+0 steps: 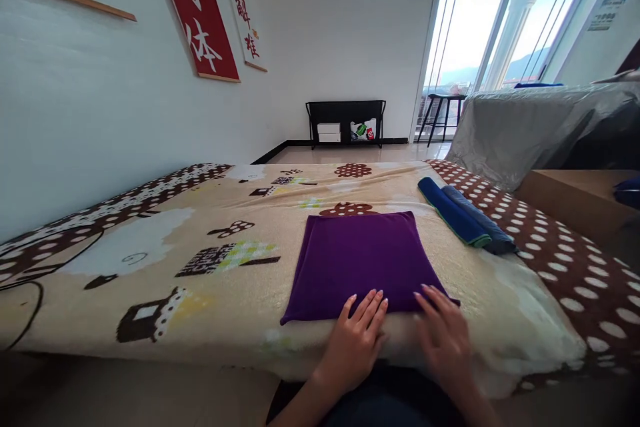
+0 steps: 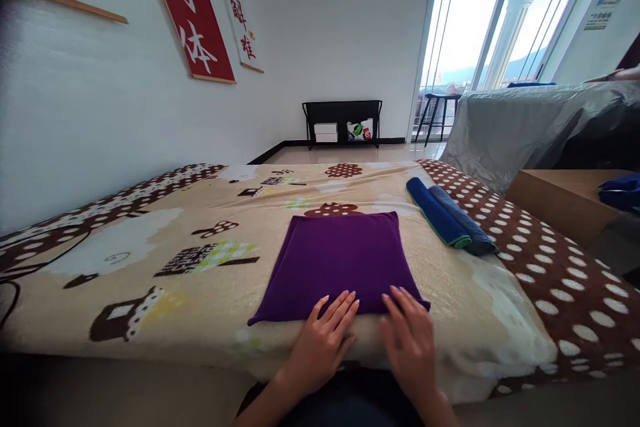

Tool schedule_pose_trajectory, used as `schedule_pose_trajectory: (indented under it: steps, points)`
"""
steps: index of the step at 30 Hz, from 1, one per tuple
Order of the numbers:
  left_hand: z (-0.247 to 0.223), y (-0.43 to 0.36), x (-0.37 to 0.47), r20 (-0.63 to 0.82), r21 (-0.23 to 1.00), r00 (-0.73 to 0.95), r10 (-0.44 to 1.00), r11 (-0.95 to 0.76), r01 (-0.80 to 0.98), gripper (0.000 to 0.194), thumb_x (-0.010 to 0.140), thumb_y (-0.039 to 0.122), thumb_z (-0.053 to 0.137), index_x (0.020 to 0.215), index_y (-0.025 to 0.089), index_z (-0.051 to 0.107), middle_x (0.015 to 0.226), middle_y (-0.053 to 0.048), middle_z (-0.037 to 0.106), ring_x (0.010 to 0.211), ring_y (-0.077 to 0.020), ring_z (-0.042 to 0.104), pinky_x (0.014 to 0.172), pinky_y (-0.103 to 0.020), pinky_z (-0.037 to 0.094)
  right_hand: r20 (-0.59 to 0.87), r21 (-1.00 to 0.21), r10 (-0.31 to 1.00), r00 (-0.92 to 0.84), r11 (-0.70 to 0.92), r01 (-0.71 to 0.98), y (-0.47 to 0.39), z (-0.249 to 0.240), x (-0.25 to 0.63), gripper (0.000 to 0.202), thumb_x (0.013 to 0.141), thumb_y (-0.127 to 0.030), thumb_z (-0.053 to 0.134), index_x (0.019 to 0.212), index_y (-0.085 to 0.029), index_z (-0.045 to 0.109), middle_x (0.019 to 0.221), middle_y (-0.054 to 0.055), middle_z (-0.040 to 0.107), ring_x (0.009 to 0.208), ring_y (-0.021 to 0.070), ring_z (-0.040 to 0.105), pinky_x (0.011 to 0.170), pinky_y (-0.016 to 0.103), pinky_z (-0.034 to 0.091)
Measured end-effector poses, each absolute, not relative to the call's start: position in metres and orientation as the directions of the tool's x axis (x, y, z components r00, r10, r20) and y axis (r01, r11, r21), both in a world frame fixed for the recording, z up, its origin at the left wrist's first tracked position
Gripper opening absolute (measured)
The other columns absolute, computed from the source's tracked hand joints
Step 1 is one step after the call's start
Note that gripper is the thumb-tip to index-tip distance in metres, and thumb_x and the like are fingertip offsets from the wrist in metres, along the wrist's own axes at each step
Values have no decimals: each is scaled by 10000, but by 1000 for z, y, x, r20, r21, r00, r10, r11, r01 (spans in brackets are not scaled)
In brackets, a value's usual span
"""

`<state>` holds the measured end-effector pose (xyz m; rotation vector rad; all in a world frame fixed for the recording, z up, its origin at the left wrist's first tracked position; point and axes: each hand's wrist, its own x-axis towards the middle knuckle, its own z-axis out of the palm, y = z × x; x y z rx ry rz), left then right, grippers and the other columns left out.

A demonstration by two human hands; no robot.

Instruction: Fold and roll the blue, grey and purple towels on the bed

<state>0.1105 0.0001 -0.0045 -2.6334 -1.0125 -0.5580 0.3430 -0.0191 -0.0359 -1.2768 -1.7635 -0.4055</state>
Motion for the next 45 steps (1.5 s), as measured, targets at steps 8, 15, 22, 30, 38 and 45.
schedule_pose_trajectory:
  steps: [8,15,22,30,38,45]
  points:
    - [-3,5,108,402,-39,714,572,-769,638,562,1017,360,409,1550,199,333,1495,-68,529,1413,-210,441,1166,-413,311,546,-98,691,-473,614,783,-7,-20,292,733,999,-424,484,1615,-220,142,1588,64,346,1453,233,375,1174,445,355]
    - [-6,13,48,467,-125,619,631,-646,753,546,1026,263,402,1562,225,302,1537,-57,474,1419,-182,444,1128,-364,354,594,-38,739,-318,421,906,-8,-46,368,666,991,-439,504,1590,-287,257,1550,40,416,1414,243,437,1176,448,328]
    - [-23,12,-31,583,-136,473,661,-494,859,599,993,239,472,1566,249,297,1472,-81,549,1362,-208,518,1118,-370,335,571,-54,773,-277,372,926,-14,-65,427,602,1013,-444,433,1577,-279,299,1546,46,421,1423,241,424,1162,456,350]
    - [-15,6,-50,470,18,469,748,-539,842,497,977,184,429,1468,258,420,1500,-112,513,1375,-208,506,1116,-418,348,583,-181,787,-203,369,912,-4,-63,438,543,1004,-446,446,1519,-279,400,1426,58,568,1286,220,575,1047,422,466]
    - [-20,11,-71,517,40,441,734,-535,844,346,984,231,495,1310,301,592,1411,-61,611,1347,-206,538,1055,-380,375,580,-198,766,-277,463,864,-3,-64,450,305,1005,-400,472,1227,-280,643,1437,50,558,1304,229,559,1046,439,467]
    - [-25,14,-76,557,76,380,739,-500,863,304,1000,248,484,1249,331,638,1387,-24,633,1335,-211,542,1034,-398,365,546,-271,795,-264,466,842,9,-55,461,303,980,-461,522,1171,-320,711,1338,26,638,1199,237,634,963,435,525]
